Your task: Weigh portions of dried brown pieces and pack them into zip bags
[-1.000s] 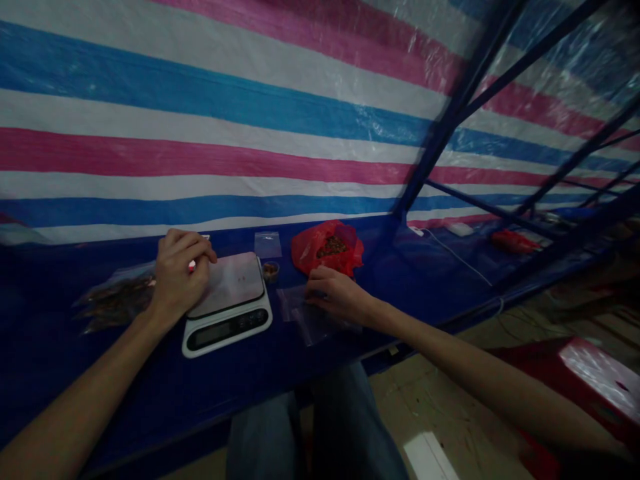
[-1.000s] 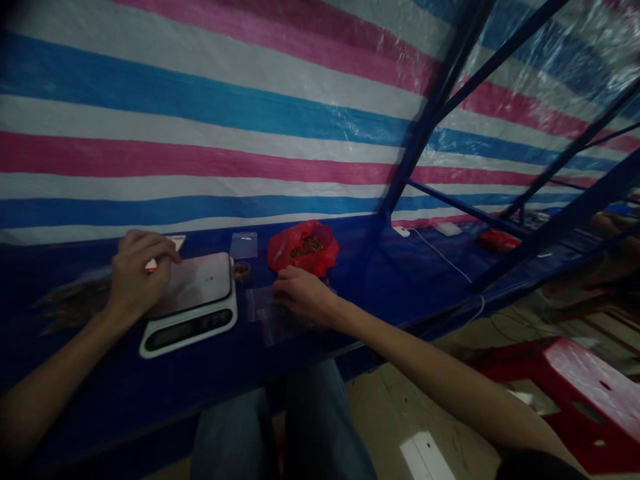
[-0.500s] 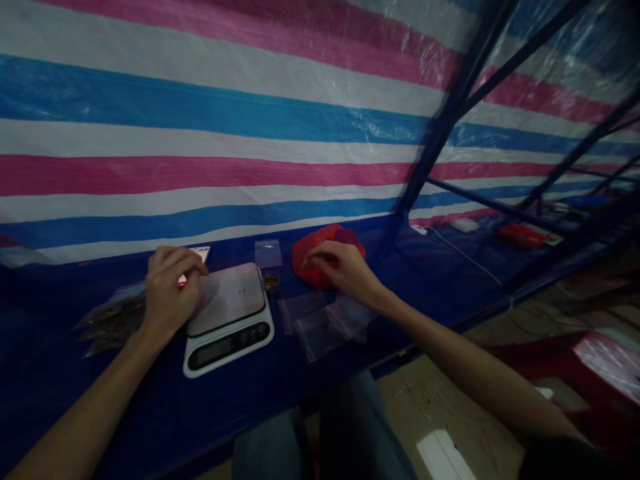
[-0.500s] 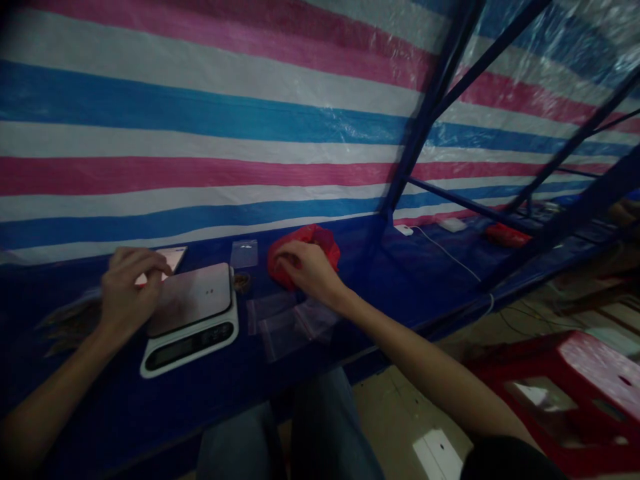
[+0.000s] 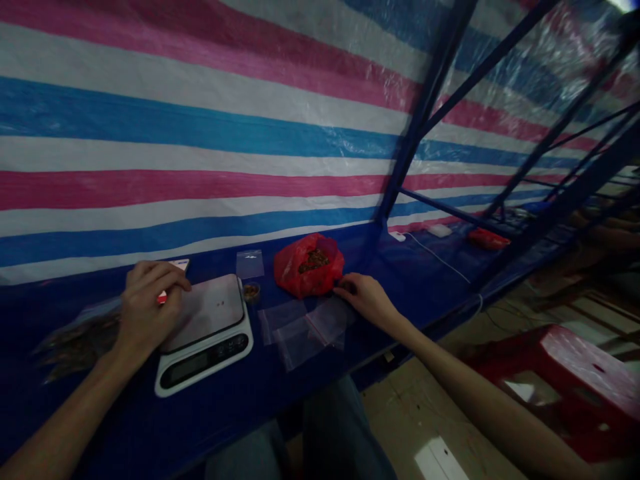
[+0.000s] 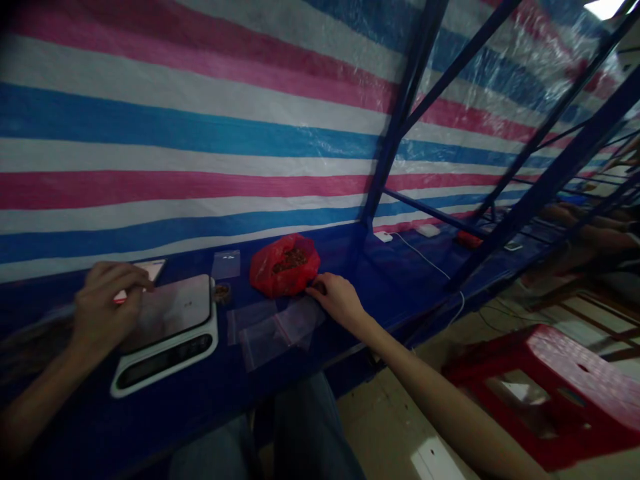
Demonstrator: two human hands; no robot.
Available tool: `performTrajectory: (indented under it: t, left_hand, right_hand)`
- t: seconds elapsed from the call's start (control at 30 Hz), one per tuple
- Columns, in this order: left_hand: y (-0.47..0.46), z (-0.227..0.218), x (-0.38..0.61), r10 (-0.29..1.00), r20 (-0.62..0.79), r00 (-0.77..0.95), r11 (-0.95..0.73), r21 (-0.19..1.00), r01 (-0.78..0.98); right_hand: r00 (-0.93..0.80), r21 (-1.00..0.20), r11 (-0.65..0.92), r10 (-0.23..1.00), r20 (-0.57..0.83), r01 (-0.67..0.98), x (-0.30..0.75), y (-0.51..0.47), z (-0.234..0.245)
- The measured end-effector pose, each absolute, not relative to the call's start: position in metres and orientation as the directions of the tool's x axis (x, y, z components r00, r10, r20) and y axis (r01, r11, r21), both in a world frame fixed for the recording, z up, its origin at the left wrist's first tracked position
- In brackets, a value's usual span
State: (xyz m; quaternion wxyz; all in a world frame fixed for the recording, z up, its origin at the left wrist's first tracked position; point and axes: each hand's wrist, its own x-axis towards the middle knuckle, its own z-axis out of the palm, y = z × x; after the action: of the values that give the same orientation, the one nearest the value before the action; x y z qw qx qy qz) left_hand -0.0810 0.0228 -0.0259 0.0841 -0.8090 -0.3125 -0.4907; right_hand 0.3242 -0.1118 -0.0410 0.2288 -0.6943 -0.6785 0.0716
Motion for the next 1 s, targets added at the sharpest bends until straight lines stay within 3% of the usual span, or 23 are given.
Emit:
performTrajectory:
  t: [0.23,0.4,0.53,0.7,0.87,1.0]
  left_hand:
    - [0.023,-0.022,-0.084,0.429,0.847,0.315,-0.776,0.166,0.609]
    - [0.02,-0.018,-0.084,0.464,0.834,0.297,-0.768,0.213,0.604]
    - [0.016,-0.018,-0.083,0.499,0.812,0.302,-0.759,0.241,0.605]
    - [0.014,-0.02,-0.081,0.509,0.802,0.314,-0.753,0.237,0.614]
    - [0.018,-0.019,-0.083,0.515,0.803,0.301,-0.751,0.253,0.61]
    - [0.021,-0.018,-0.085,0.519,0.803,0.293,-0.753,0.267,0.602]
  right_hand:
    - [0.044,-0.308,0.019,0.98,0.195,0.951,0.321,-0.11,-0.02]
    - [-0.159,-0.376,0.288,0.928,0.338,0.881,0.265,-0.114,0.019]
    - [-0.388,-0.27,0.49,0.852,0.353,0.829,0.192,-0.073,0.024]
    - [-0.431,-0.358,0.507,0.86,0.272,0.784,0.167,-0.022,0.023]
    - [-0.396,-0.355,0.49,0.866,0.307,0.796,0.22,-0.035,0.041]
    - [-0.405,-0.317,0.446,0.894,0.19,0.837,0.264,-0.053,0.047]
